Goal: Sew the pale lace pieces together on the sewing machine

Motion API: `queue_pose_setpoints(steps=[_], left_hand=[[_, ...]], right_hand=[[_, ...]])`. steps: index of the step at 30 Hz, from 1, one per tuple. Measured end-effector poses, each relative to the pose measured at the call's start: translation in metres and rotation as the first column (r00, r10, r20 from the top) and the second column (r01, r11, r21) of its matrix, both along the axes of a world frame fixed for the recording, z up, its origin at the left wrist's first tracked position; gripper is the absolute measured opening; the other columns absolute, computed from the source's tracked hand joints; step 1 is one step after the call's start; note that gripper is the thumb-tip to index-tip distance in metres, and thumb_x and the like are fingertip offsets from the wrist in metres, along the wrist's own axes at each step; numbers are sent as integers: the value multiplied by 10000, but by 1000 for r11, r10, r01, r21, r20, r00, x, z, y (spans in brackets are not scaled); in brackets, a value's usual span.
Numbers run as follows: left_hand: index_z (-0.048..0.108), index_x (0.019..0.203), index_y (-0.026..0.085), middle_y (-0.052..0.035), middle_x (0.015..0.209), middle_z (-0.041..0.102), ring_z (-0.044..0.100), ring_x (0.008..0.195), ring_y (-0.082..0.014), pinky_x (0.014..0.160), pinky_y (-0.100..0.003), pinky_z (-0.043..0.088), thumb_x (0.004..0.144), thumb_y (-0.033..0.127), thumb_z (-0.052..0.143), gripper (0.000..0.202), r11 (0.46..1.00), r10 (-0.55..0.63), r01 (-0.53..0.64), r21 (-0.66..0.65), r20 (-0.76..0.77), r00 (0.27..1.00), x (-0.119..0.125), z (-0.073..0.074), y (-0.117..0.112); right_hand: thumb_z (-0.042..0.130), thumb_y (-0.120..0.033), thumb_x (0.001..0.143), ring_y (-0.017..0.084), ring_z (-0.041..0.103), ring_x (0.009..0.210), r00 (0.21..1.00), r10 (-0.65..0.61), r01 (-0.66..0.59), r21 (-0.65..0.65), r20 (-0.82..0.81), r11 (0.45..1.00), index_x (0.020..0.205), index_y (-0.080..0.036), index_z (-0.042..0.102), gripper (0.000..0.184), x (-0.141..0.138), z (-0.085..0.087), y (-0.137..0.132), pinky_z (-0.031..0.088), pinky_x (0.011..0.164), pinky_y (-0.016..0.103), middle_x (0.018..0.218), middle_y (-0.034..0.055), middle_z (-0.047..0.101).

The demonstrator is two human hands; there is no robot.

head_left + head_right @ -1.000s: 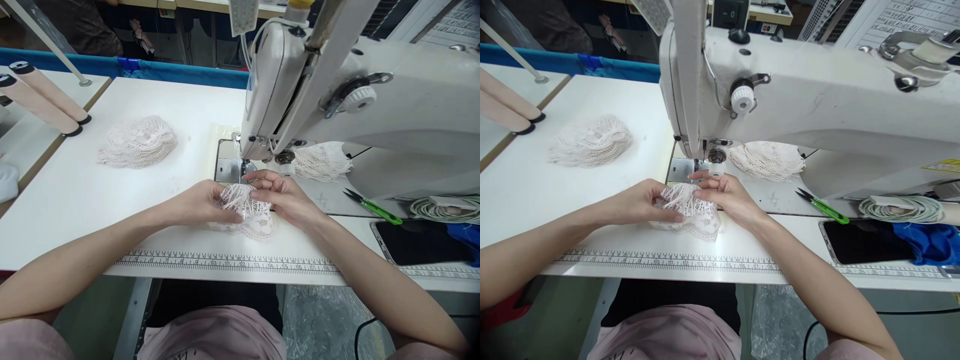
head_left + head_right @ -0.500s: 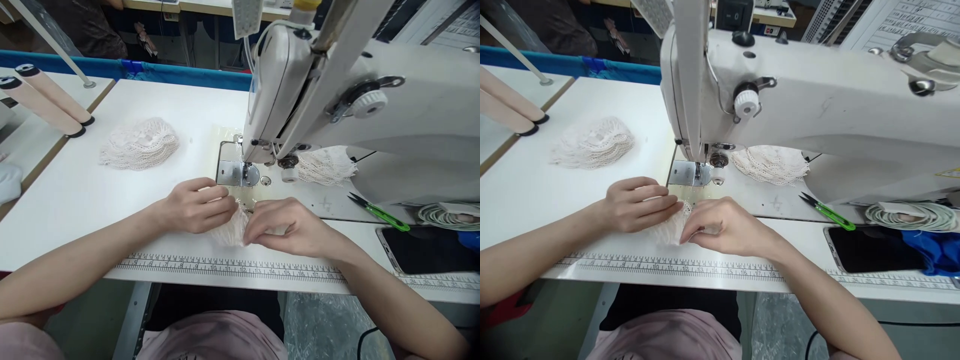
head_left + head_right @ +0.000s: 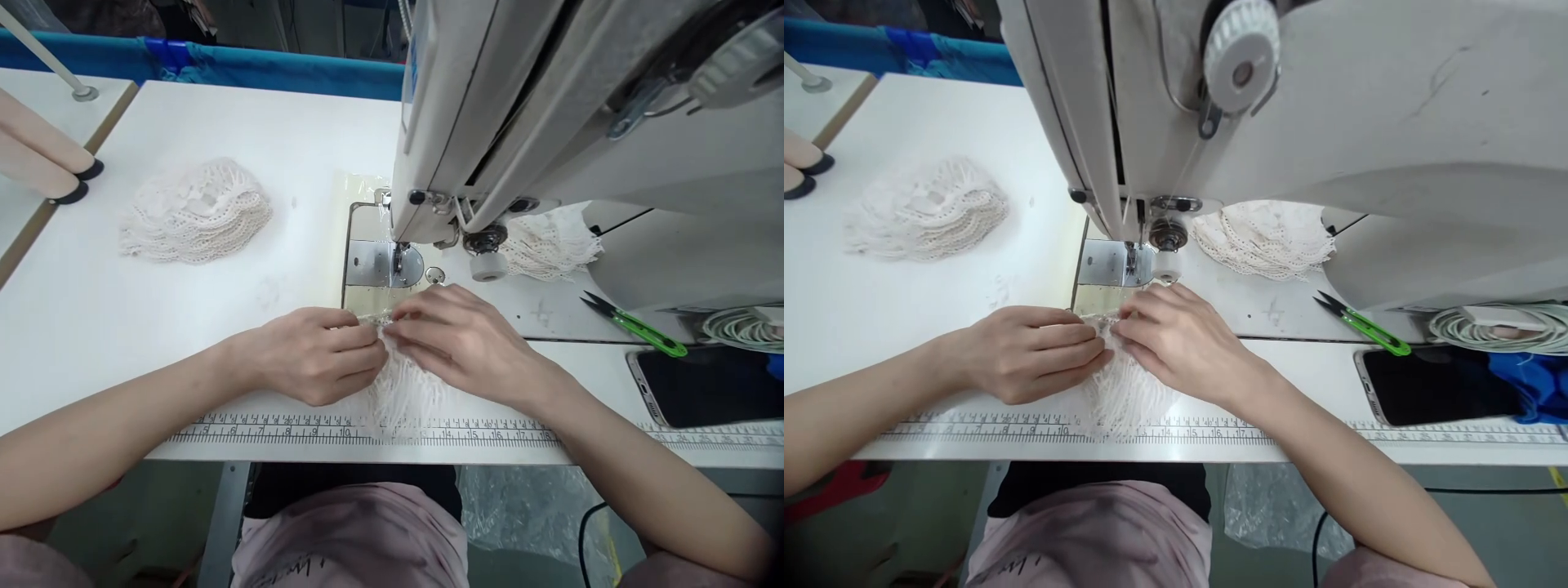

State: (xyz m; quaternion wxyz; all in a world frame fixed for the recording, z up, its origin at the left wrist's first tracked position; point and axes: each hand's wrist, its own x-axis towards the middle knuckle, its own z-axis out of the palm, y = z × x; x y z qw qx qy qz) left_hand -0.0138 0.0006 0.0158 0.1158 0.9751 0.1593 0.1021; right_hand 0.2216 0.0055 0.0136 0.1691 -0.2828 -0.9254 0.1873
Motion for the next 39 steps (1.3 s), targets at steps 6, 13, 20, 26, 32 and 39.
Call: queue_pose_setpoints(steps=[6,13,20,26,32,39], left_hand=[[669,1097,166,-51,1058,726,680,928,-179,719,-291,568,920,62,504,264,905,-32,-8,426,87,996,-4,-11,2],[603,1248,121,-99,1268,662,636,1145,-222,1017,-374,527,945,175,535,315,841,74,-75,536,25,997,-2,-14,1],[548,1330,70,-187,1318,611,588,1235,-302,1030,-433,518,1003,377,442,461,892,70,-47,449,-36,997,-4,-16,-2],[553,1345,143,-173,1348,592,552,1275,-310,1080,-477,468,957,499,505,529,909,83,-59,412,-41,996,-8,-16,3],[509,1391,165,-183,1382,561,493,1328,-327,1147,-543,367,923,571,524,620,935,97,-73,347,-52,994,-11,-15,8],[473,1415,184,-174,1419,528,461,1352,-339,1162,-616,300,906,610,521,665,948,94,-67,312,-74,993,-12,-14,10]], right_hand=[[470,-110,955,240,604,1041,984,-126,74,343,130,936,1118,-167,696,285,5,-5,2,475,851,398,1155,86,704],[487,-79,939,212,635,956,962,-256,169,517,101,839,1081,-119,698,258,4,-7,0,476,864,386,1109,75,730],[505,-214,968,218,652,1065,958,-249,156,473,141,867,1132,-109,694,271,1,-5,-7,502,889,351,1131,64,735],[494,-217,969,236,658,1059,928,-309,179,479,209,859,1162,-103,682,292,4,-5,-4,482,940,400,1176,80,716],[457,-201,984,237,629,1134,911,-337,189,484,239,854,1201,-82,653,315,4,-8,-4,459,1006,405,1227,98,690],[471,-196,980,251,609,1182,916,-336,198,486,217,852,1222,-71,636,319,4,-10,-2,446,1069,450,1235,125,681]])
